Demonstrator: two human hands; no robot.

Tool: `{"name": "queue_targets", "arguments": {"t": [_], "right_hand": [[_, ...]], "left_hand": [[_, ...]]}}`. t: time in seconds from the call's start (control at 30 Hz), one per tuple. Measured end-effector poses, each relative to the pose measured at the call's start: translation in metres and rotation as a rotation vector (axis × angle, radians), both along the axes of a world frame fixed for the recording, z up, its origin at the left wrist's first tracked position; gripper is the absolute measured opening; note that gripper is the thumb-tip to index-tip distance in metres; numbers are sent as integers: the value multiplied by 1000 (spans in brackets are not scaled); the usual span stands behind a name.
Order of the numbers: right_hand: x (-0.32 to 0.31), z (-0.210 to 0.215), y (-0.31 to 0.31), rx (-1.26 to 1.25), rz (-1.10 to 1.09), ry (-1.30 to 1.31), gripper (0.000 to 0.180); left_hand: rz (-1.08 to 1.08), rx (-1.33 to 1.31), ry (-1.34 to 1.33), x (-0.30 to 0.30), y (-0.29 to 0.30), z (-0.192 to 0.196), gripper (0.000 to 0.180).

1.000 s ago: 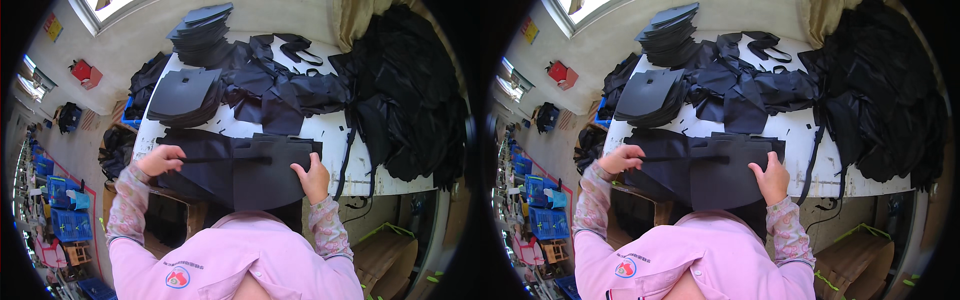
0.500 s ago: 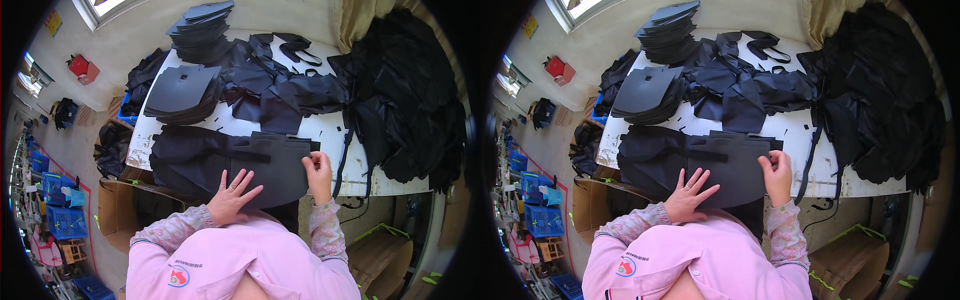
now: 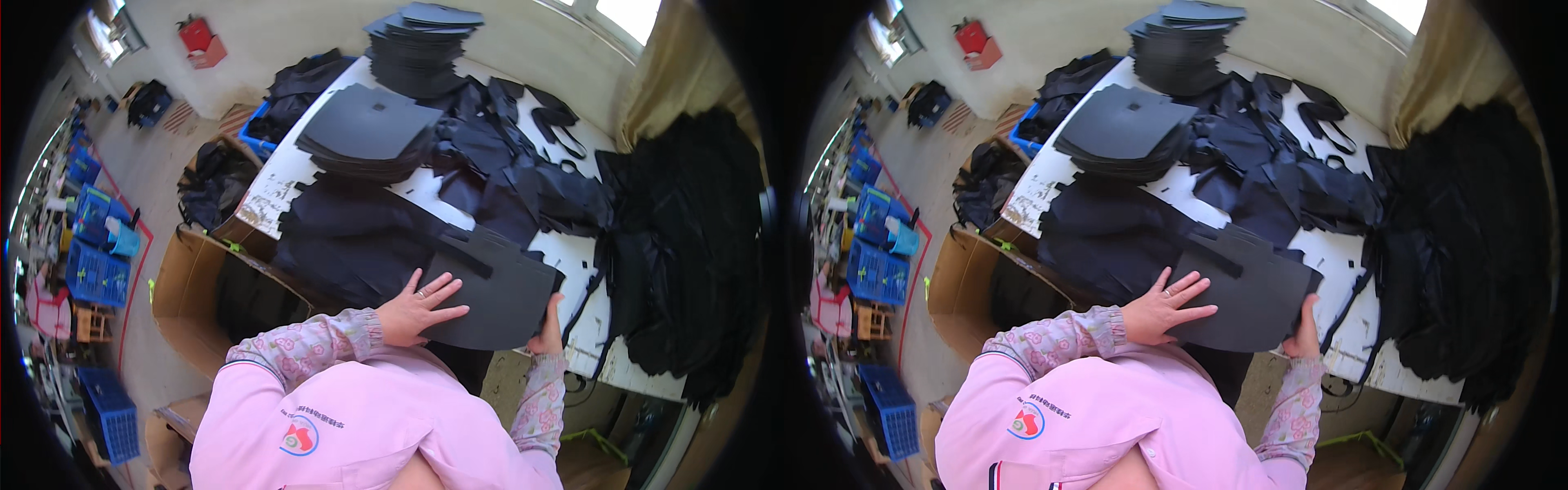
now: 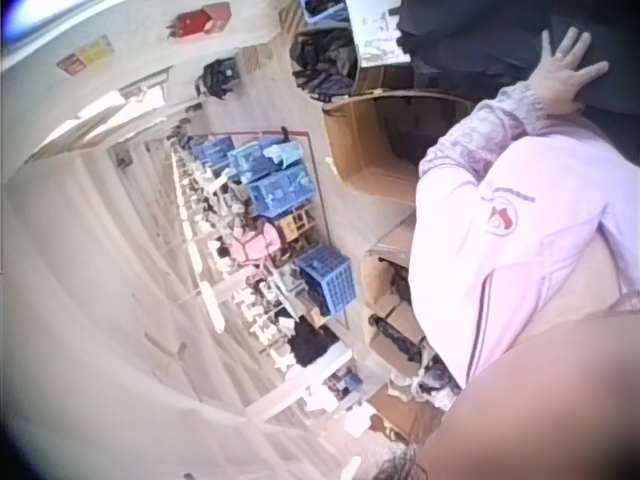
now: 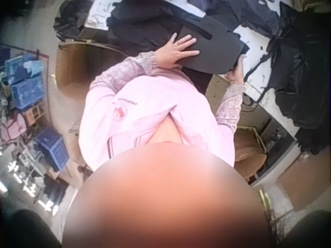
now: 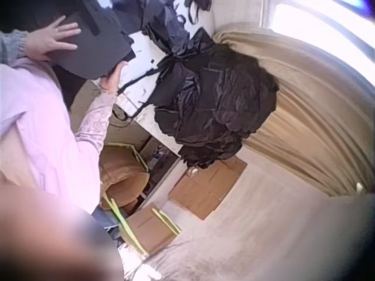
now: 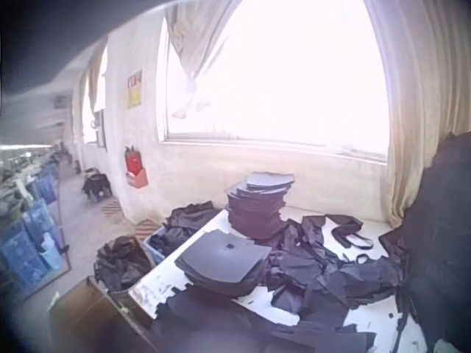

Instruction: Sorting and stacking black fabric pieces and components at a workstation.

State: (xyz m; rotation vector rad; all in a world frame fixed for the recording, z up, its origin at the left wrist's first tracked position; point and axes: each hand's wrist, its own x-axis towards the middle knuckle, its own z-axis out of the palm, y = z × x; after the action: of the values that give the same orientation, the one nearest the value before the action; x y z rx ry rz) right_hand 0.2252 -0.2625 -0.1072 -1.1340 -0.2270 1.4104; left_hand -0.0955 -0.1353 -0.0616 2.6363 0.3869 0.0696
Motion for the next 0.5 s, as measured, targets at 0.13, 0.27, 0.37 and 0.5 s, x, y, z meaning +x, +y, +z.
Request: {"name": "queue_targets", "arguments": {"t": [0.13,0.27,0.37,0.5], "right_hand": [[20,-16,-24,144,137,-72,80],[11,11,-12,197,217,-59,65],[-18,40,8,-3,65,-161,53],[-31,49,12,-31,35,-257,55]], "left_hand": [[-43,-20,-52,-1,-2,-3,109],[-15,-47,-59,-2,-2,-9,109],[-24,-98,-75,-5,1,-7,110],[-62,-186,-69,-7,8,2,103]]}}
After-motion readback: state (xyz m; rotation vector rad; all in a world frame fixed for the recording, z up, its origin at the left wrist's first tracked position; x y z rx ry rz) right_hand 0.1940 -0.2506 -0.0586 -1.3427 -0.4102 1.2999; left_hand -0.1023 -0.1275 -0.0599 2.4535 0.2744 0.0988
